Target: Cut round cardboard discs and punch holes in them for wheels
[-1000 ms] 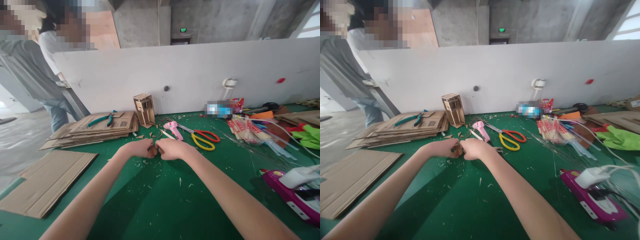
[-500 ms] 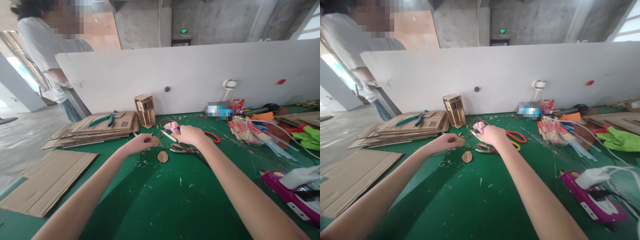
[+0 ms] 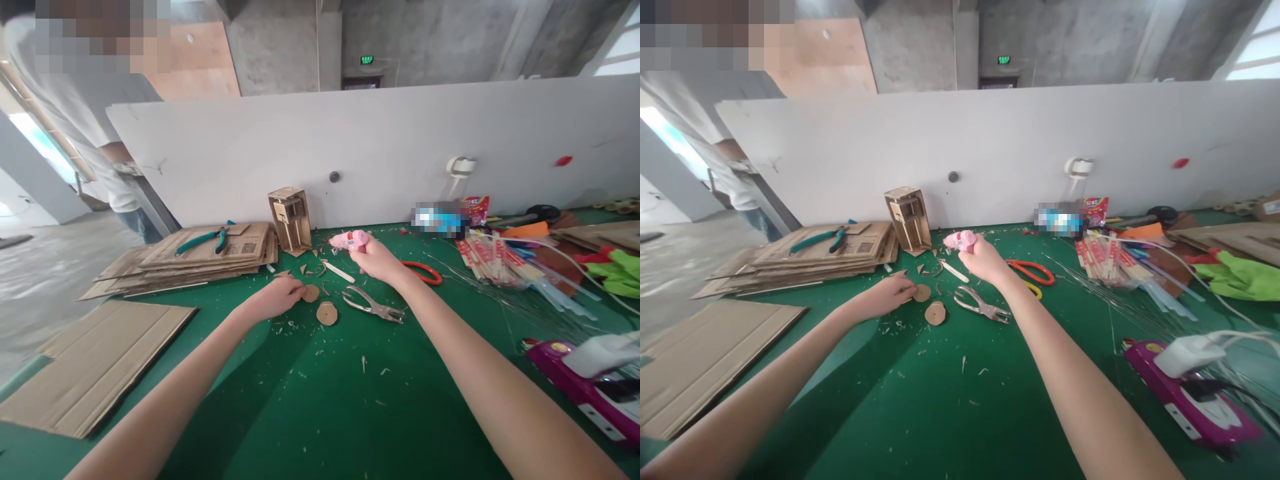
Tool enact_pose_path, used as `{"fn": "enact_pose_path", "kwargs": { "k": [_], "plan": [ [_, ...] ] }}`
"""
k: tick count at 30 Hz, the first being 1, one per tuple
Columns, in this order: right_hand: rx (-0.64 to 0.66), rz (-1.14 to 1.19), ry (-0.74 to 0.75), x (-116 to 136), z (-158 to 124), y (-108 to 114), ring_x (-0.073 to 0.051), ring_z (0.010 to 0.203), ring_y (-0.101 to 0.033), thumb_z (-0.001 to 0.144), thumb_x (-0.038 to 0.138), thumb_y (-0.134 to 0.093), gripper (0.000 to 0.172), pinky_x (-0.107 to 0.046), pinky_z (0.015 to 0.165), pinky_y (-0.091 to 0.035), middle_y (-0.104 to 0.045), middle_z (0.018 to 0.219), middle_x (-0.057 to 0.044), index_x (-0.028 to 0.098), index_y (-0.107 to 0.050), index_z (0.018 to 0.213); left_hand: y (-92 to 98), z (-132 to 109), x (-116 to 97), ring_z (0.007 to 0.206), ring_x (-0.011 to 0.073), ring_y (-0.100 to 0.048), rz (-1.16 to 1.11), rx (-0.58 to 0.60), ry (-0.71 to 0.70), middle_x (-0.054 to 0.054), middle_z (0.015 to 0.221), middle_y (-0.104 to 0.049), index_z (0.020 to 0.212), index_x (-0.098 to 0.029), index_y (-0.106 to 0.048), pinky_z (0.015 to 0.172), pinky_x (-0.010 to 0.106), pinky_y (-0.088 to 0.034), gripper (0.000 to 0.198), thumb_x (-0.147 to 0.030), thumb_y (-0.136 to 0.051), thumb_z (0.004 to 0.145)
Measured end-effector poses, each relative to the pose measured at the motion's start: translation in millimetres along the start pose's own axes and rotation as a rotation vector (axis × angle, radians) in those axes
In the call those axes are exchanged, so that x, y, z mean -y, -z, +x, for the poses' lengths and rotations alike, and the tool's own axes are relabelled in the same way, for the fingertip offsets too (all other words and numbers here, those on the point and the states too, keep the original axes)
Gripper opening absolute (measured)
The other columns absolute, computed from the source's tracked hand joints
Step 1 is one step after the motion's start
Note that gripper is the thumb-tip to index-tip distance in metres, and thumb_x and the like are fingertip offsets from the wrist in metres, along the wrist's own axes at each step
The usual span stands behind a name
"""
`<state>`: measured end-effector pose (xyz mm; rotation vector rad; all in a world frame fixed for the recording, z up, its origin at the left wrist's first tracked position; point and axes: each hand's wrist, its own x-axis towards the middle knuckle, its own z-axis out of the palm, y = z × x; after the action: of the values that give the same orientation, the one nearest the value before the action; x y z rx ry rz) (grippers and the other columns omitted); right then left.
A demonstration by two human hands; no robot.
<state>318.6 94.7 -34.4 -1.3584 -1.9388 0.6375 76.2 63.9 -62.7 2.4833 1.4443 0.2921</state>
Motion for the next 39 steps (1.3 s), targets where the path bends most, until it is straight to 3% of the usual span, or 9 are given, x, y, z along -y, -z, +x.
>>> {"fn": "enact_pose_path", "kwargs": {
  "k": [2,5,8,11,15,19,30,39],
  "plan": [
    [0.026,0.024,0.045,5.9,-1.9,8.2,-0.012,0.055,-0.051,0.078,0.02,-0.049,0.035,-0.024,0.053,-0.041,-0.064,0.076,0.0,0.025,-0.062,0.11,-2.9,1.3,3.9,0.084,0.0244,-0.06,0.008,-0.033,0.016,0.009,0.083,-0.064,0.08,-0.018,-0.064,0.073,0.035,-0.045,0.033,-0.035,-0.036,0.089],
    [0.084,-0.087,0.031,13.5,-5.5,18.0,-0.012,0.05,-0.046,0.078,0.028,-0.056,0.011,-0.024,0.048,-0.035,-0.053,0.059,0.002,0.021,-0.062,0.083,-6.2,-1.1,5.2,0.088,0.0249,-0.06,0.009,-0.072,0.022,0.011,0.098,-0.063,0.104,-0.018,-0.06,0.072,0.035,-0.047,0.033,-0.038,-0.042,0.086],
    [0.166,-0.204,0.041,20.4,-9.4,20.9,-0.011,0.049,-0.042,0.079,0.035,-0.057,0.022,-0.025,0.048,-0.03,-0.048,0.055,0.002,0.02,-0.05,0.064,-8.5,-4.9,3.0,0.091,0.025,-0.059,0.012,-0.07,-0.005,0.01,0.101,-0.061,0.102,-0.018,-0.06,0.074,0.035,-0.048,0.031,-0.04,-0.049,0.082],
    [0.279,-0.271,0.076,27.2,-12.4,15.4,-0.01,0.05,-0.039,0.08,0.037,-0.055,0.026,-0.026,0.048,-0.028,-0.05,0.058,0.001,0.02,-0.047,0.063,-11.8,-6.0,3.6,0.095,0.0273,-0.058,0.023,-0.097,0.014,0.011,0.098,-0.061,0.095,-0.017,-0.06,0.08,0.038,-0.047,0.03,-0.041,-0.053,0.078],
    [0.334,-0.362,0.05,34.3,-13.4,2.1,-0.01,0.047,-0.036,0.079,0.051,-0.053,0.037,-0.026,0.046,-0.025,-0.047,0.055,0.002,0.021,-0.041,0.061,-17.1,-4.6,10.9,0.105,0.0308,-0.054,0.008,-0.166,0.079,0.011,0.103,-0.06,0.096,-0.018,-0.06,0.091,0.043,-0.044,0.038,-0.048,-0.059,0.074],
    [0.389,-0.365,0.033,38.2,-13.4,-6.5,-0.011,0.049,-0.041,0.079,0.055,-0.054,0.038,-0.026,0.047,-0.026,-0.051,0.058,0.0,0.02,-0.046,0.064,-21.3,-2.5,17.1,0.121,0.0336,-0.046,-0.026,-0.142,0.116,0.011,0.104,-0.062,0.094,-0.02,-0.06,0.096,0.043,-0.04,0.038,-0.051,-0.06,0.073],
    [0.446,-0.353,-0.028,40.8,-15.3,-16.0,-0.01,0.046,-0.042,0.08,0.052,-0.053,0.034,-0.026,0.045,-0.027,-0.052,0.057,0.001,0.02,-0.049,0.068,-31.5,0.4,20.0,0.125,0.0338,-0.044,-0.02,-0.173,0.169,0.009,0.11,-0.062,0.095,-0.023,-0.062,0.096,0.045,-0.039,0.041,-0.057,-0.058,0.073],
    [0.454,-0.359,-0.032,37.3,-13.7,-17.3,-0.012,0.047,-0.044,0.08,0.052,-0.052,0.033,-0.026,0.046,-0.029,-0.051,0.055,0.001,0.02,-0.05,0.072,-30.1,0.8,17.7,0.119,0.0327,-0.048,-0.016,-0.187,0.166,0.008,0.101,-0.062,0.088,-0.023,-0.061,0.094,0.045,-0.04,0.036,-0.056,-0.057,0.075]
  ]
}}
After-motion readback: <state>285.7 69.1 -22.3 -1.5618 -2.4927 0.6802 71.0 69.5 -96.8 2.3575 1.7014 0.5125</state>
